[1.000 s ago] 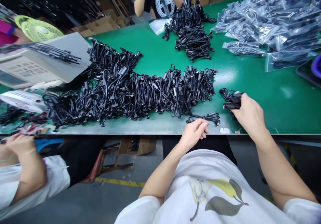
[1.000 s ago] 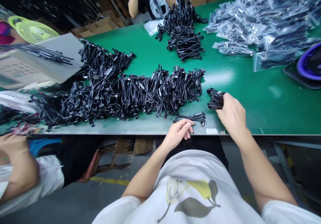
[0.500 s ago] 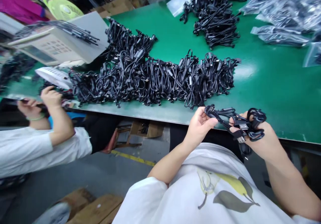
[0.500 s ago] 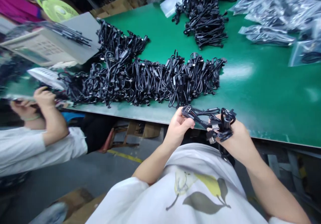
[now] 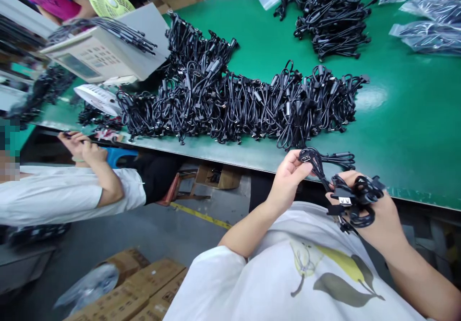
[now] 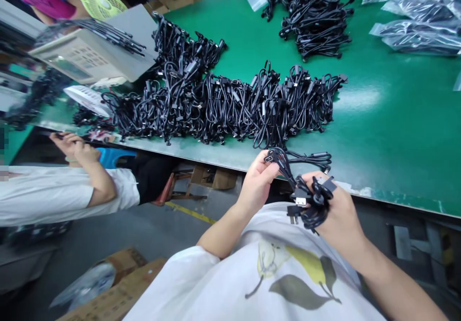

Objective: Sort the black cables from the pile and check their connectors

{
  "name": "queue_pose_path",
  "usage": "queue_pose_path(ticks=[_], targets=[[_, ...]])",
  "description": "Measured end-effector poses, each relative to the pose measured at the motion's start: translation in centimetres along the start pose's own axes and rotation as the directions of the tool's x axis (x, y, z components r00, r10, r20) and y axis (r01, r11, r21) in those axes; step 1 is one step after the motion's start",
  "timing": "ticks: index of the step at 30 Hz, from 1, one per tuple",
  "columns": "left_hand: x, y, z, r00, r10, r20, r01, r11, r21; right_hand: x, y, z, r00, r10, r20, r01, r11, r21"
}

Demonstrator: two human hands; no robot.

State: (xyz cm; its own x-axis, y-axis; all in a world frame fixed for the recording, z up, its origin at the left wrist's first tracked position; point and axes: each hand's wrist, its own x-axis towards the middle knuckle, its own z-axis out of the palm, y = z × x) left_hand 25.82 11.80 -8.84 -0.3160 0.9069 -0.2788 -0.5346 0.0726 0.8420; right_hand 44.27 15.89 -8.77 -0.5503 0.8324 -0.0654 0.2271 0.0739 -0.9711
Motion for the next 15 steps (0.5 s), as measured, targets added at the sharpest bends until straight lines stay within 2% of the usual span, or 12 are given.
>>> queue_pose_path(ticks=[2, 15], targets=[[-0.07, 0.1, -0.11, 1.0, 0.007, -0.001, -0.007, 1.0, 0.018, 0.3, -0.15, 0.18, 1.0, -0.02, 0.009, 0.02, 1.0, 0.024], [0.22, -0.03, -0.21, 1.0, -0.003, 0.021, 0.003, 1.0, 0.008, 1.02, 0.19, -0.01, 0.997, 0.08, 0.003, -0.08, 0.996, 0.037]])
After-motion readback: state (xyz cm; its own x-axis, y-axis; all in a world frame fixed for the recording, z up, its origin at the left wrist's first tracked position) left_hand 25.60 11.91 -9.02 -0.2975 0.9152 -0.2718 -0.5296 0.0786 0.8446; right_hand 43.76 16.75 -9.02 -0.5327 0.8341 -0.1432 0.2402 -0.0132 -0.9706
